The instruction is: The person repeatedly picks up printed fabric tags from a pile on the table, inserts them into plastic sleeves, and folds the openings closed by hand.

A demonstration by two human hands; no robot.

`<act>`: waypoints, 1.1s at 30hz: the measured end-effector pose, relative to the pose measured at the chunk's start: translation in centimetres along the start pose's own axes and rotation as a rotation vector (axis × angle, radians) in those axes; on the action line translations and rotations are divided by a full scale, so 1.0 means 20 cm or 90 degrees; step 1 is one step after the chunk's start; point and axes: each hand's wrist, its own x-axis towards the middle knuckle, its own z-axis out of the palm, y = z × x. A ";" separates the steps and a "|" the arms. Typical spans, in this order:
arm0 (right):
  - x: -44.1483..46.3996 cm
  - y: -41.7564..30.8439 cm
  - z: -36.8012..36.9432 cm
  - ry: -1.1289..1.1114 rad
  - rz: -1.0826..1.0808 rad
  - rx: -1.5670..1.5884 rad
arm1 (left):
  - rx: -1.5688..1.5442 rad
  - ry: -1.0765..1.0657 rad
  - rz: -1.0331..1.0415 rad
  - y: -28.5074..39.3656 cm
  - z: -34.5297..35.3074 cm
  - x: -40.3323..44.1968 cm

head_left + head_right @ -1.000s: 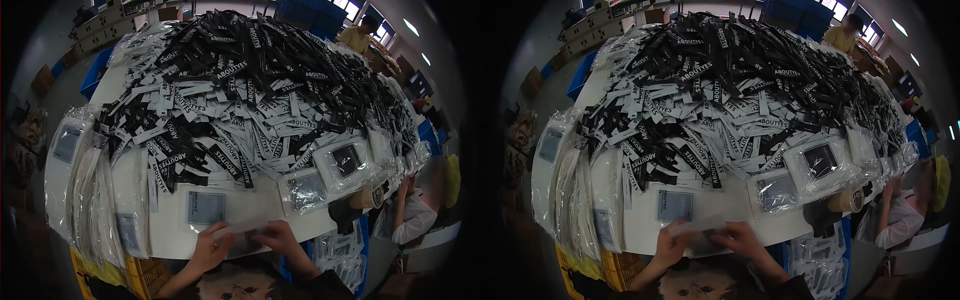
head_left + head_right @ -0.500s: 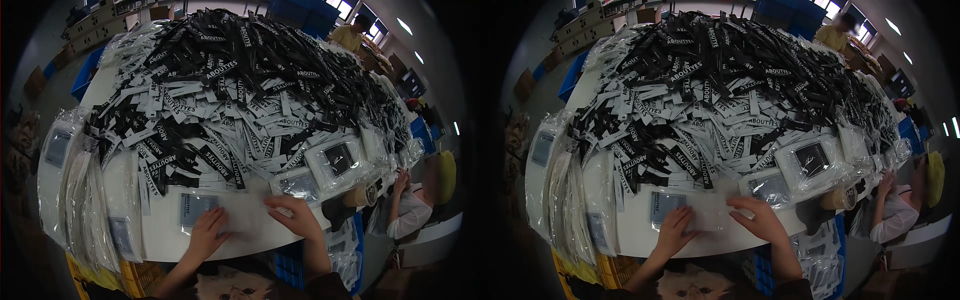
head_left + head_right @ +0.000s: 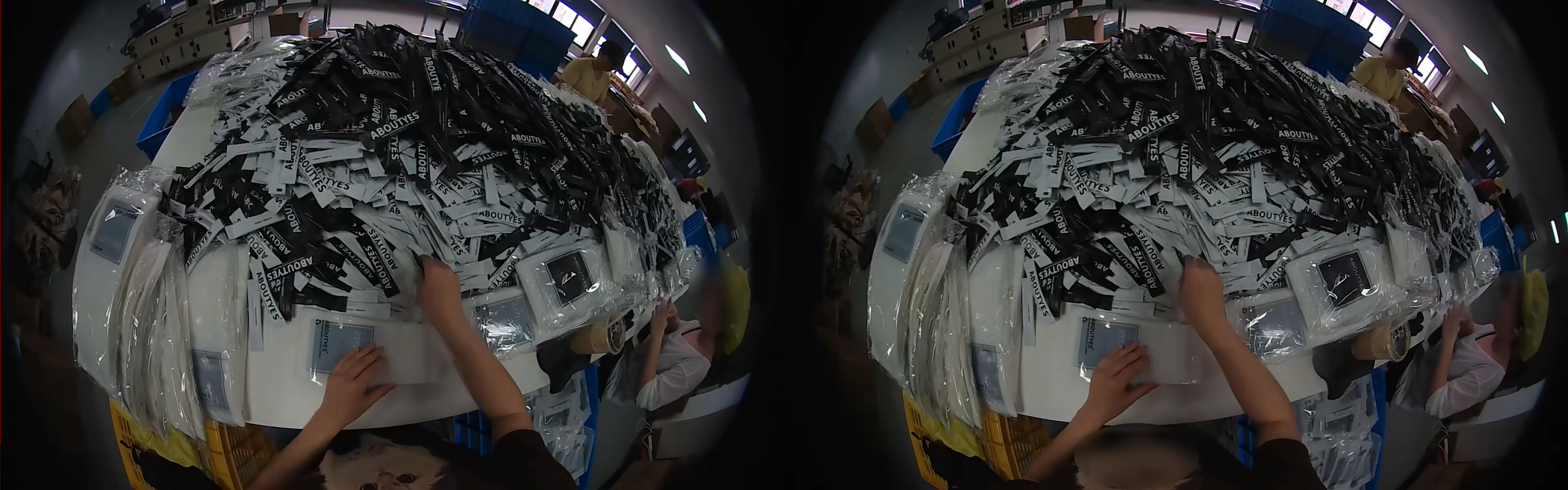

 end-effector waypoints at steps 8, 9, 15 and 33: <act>0.06 -0.03 -0.06 0.088 -0.019 -0.014 | 0.014 -0.004 0.004 0.01 0.00 0.01; 0.04 -0.06 -0.11 0.059 0.011 0.003 | 0.008 -0.011 -0.007 0.01 0.00 0.01; -0.25 -0.03 -0.42 -0.069 0.132 0.342 | -0.011 -0.006 -0.012 0.00 -0.02 0.01; -0.77 -0.09 -0.24 0.472 0.111 0.781 | -0.102 0.107 -0.256 0.11 -0.12 -0.03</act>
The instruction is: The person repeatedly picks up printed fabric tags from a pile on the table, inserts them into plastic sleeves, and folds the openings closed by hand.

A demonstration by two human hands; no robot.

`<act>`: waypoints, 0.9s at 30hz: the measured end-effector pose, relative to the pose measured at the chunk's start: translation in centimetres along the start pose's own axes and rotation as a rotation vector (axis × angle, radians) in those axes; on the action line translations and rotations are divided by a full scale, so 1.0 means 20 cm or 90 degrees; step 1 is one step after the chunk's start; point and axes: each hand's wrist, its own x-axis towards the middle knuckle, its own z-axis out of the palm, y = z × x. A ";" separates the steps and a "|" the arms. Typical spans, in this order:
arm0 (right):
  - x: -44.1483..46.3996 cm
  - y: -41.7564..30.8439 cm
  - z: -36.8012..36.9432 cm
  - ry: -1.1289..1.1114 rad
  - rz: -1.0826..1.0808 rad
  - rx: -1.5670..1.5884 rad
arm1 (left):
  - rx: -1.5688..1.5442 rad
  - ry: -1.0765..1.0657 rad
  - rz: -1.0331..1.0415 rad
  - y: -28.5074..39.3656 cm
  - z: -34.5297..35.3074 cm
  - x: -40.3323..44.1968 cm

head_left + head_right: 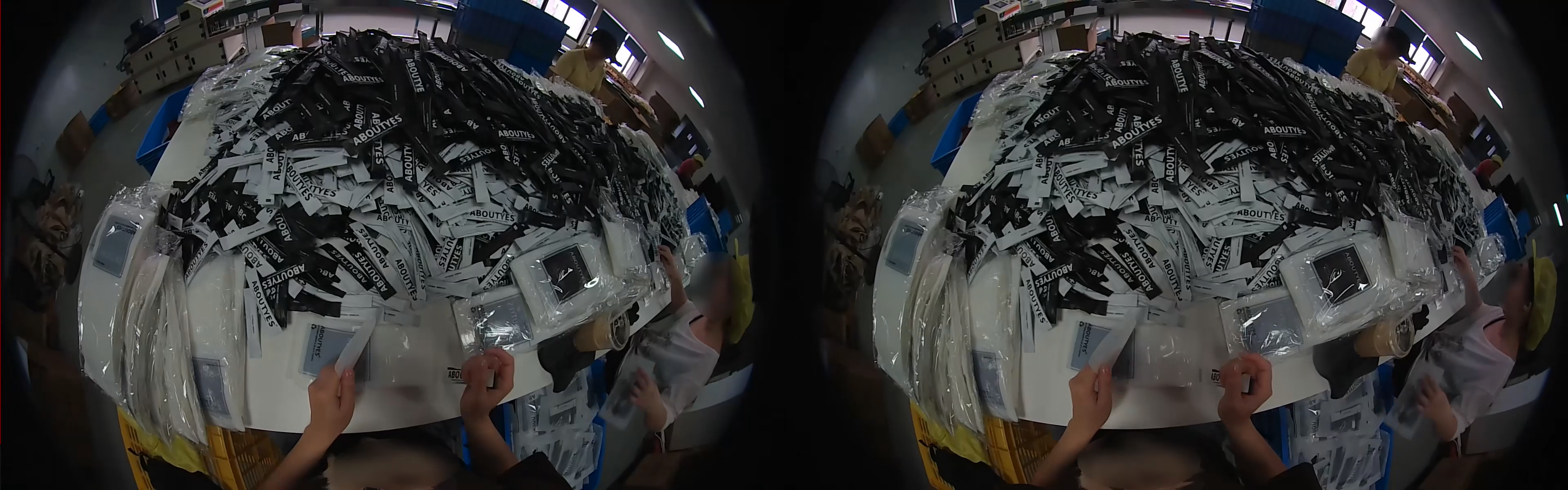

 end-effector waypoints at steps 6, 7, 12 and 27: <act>-0.06 -0.01 -0.03 -0.021 0.130 -0.069 | 0.005 0.144 0.150 0.04 0.00 0.00; -0.05 -0.03 -0.01 -0.027 0.000 -0.076 | 0.005 0.144 0.148 0.04 0.00 -0.01; -0.12 0.11 -0.11 -0.129 0.048 -0.264 | -0.021 0.119 0.198 0.05 0.01 0.01; 0.07 -0.07 0.20 -0.457 0.333 -0.243 | 0.074 -0.100 0.252 0.11 0.07 -0.06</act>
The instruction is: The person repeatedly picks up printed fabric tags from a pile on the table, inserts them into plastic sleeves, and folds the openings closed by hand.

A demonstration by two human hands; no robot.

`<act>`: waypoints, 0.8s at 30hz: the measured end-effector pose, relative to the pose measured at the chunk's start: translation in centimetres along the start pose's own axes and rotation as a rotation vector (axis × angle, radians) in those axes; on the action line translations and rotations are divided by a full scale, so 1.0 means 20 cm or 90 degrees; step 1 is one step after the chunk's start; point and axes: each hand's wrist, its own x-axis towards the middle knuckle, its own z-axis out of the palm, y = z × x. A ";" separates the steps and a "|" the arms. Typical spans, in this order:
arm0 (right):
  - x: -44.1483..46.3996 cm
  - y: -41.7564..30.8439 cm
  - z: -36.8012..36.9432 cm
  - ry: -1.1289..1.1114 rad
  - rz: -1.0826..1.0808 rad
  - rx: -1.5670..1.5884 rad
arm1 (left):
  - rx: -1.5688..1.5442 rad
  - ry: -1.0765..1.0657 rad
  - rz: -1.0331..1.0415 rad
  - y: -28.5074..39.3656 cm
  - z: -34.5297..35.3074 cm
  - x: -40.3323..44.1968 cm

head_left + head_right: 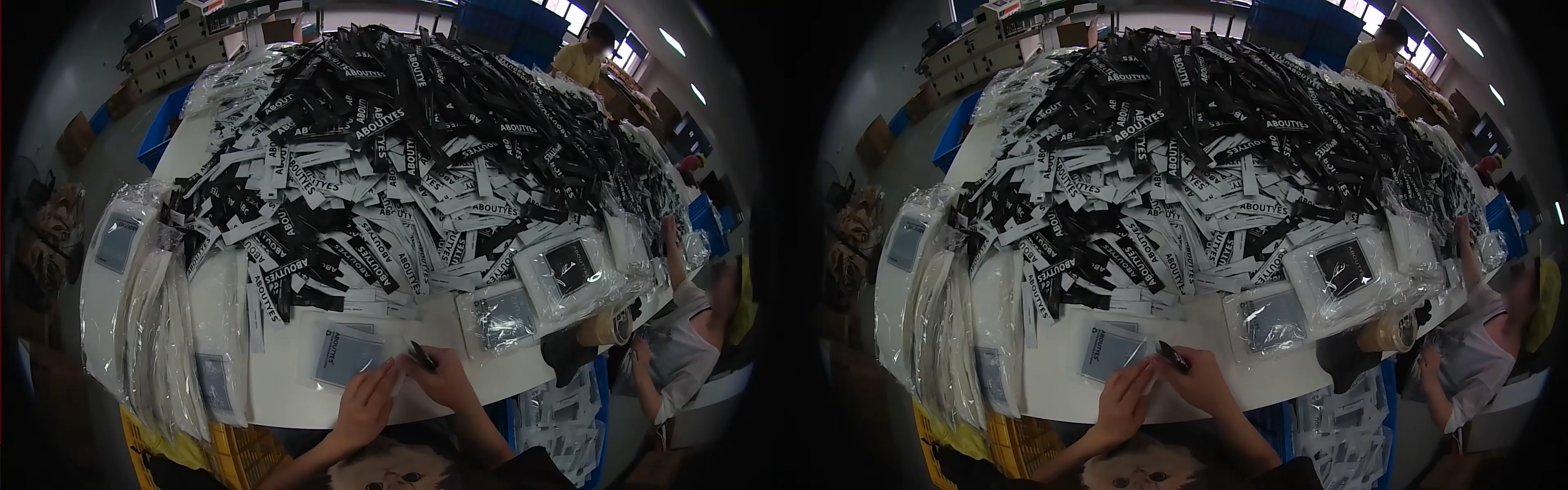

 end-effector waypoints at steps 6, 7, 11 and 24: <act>-0.03 0.07 0.10 -0.093 -0.187 -0.113 | -0.326 0.002 -0.433 0.08 -0.13 -0.03; -0.04 0.07 0.13 -0.096 -0.185 -0.113 | -0.249 0.078 -0.404 0.04 -0.10 -0.02; -0.04 0.06 0.14 -0.124 -0.181 -0.034 | -0.492 0.035 -0.411 -0.01 -0.16 0.03; -0.07 0.03 0.27 0.088 -0.379 -0.153 | -0.054 0.057 -0.198 0.02 -0.15 0.04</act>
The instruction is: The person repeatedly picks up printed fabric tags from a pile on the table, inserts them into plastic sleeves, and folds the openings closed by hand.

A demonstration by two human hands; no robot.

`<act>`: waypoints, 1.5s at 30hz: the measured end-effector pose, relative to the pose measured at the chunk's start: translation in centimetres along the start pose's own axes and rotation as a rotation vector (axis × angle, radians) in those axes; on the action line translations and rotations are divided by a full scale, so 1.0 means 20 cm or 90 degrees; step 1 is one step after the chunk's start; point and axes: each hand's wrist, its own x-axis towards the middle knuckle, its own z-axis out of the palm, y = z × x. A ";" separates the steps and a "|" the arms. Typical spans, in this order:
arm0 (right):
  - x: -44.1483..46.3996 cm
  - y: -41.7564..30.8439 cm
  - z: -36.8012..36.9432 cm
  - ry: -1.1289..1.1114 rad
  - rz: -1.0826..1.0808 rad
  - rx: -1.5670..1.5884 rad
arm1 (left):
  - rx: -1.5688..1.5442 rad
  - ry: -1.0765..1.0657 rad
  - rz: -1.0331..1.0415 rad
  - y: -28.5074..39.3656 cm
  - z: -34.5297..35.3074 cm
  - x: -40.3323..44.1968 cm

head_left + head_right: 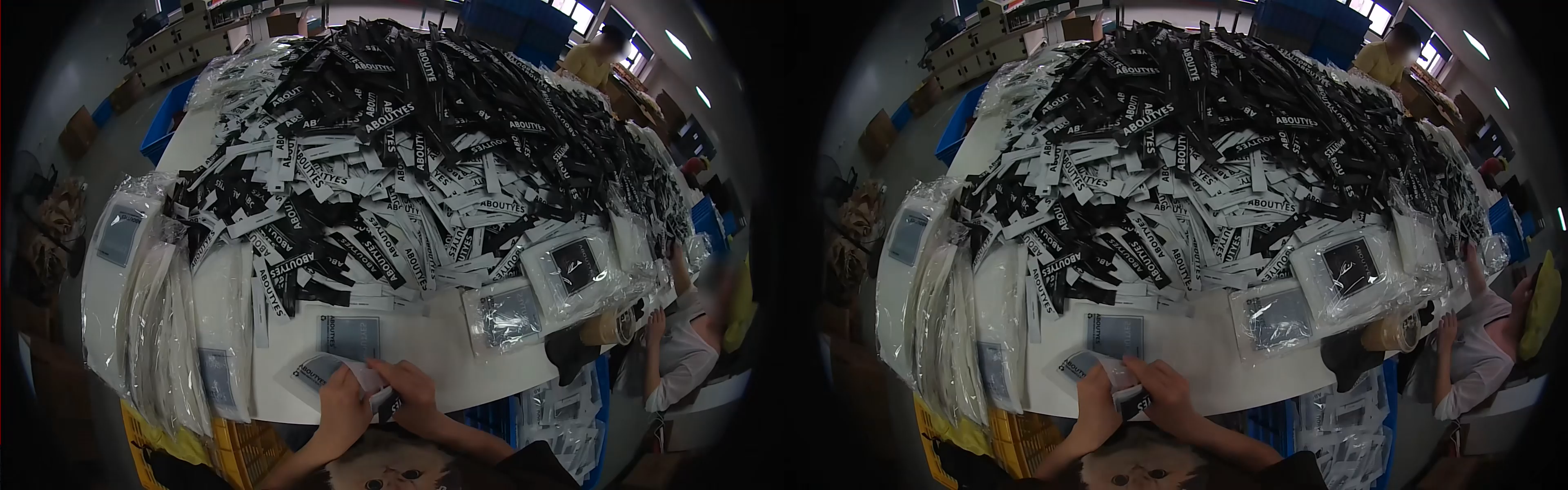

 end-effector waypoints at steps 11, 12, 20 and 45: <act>0.00 -0.07 -0.13 0.072 0.062 0.100 | 0.098 0.266 0.154 0.13 -0.08 0.05; 0.00 -0.09 -0.13 0.045 0.075 0.199 | 0.084 0.204 0.261 0.11 -0.12 0.02; -0.08 -0.05 -0.23 0.099 0.467 0.573 | 0.099 -0.055 0.251 0.07 0.02 0.07; -0.04 0.00 -0.25 -0.113 0.345 0.369 | -0.075 -0.387 -0.139 -0.03 -0.19 0.11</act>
